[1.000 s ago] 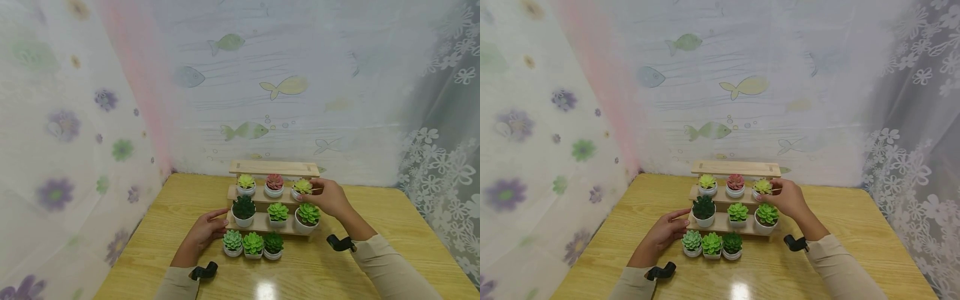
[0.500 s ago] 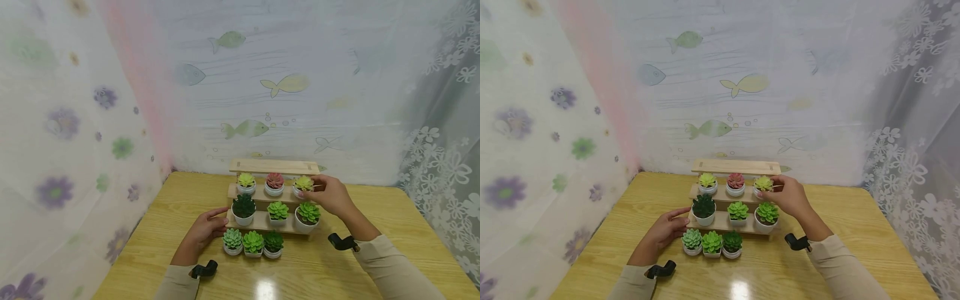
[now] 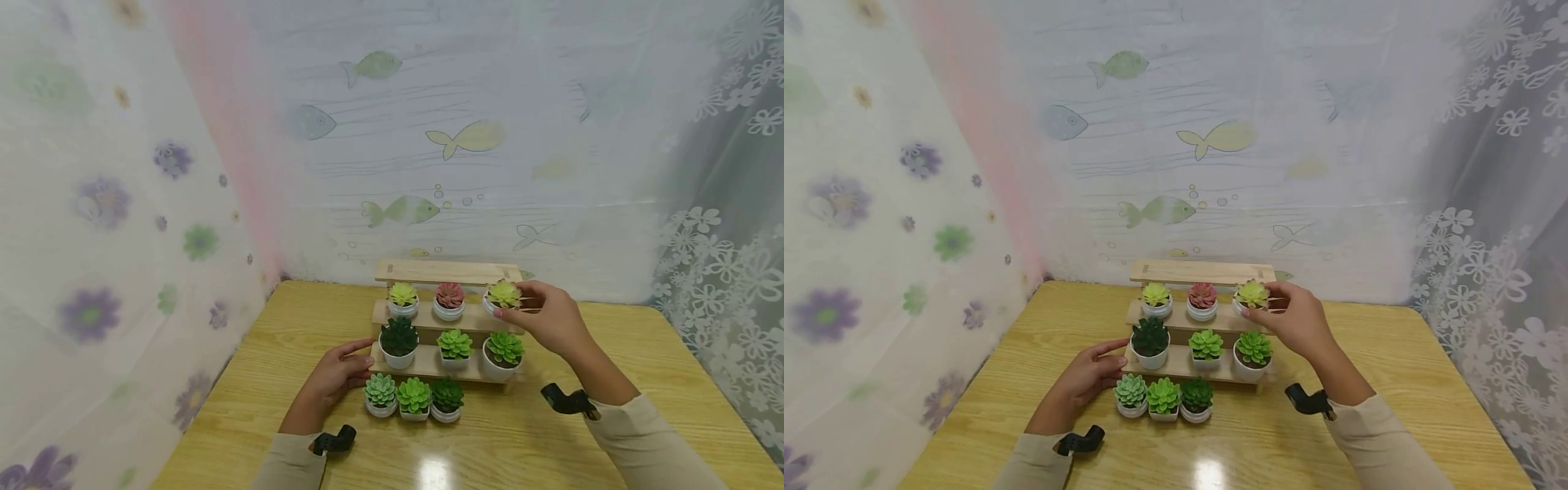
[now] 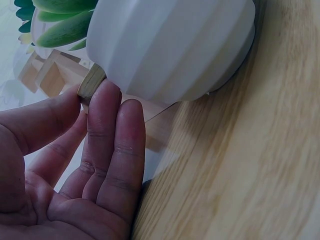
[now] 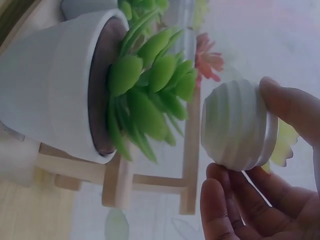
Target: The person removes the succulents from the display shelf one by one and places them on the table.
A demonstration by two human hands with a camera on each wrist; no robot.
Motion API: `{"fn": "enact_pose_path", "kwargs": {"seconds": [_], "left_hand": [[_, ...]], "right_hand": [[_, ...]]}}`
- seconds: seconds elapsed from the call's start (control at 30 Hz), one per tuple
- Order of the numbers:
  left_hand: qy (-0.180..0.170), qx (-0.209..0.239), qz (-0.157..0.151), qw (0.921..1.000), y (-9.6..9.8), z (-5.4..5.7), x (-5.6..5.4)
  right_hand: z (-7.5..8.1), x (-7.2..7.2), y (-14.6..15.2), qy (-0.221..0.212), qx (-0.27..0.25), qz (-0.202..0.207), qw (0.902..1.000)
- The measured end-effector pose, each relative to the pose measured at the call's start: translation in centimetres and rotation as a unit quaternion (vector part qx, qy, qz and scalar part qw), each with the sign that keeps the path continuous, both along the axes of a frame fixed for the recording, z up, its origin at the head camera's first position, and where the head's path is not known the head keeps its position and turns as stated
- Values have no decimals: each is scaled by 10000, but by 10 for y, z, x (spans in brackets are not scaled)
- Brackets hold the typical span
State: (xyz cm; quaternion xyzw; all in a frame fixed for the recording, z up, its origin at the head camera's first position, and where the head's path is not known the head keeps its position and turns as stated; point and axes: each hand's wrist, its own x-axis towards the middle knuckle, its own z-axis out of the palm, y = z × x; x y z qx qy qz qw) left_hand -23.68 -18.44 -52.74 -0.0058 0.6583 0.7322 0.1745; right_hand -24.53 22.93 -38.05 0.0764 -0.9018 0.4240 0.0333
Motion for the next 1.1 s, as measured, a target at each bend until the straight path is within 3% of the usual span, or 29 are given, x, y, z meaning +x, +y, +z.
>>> {"fn": "enact_pose_path", "kwargs": {"seconds": [0.47,0.93,1.1], "left_hand": [[61,-35,-28,10000,1,2,0],[50,-106,67,9999,0,-2,0],[44,-87,28,9999,0,-1,0]], "right_hand": [[10,25,2,147,-39,-2,9999],[8,47,2,331,88,89,9994],[5,54,2,218,137,70,9996]]}}
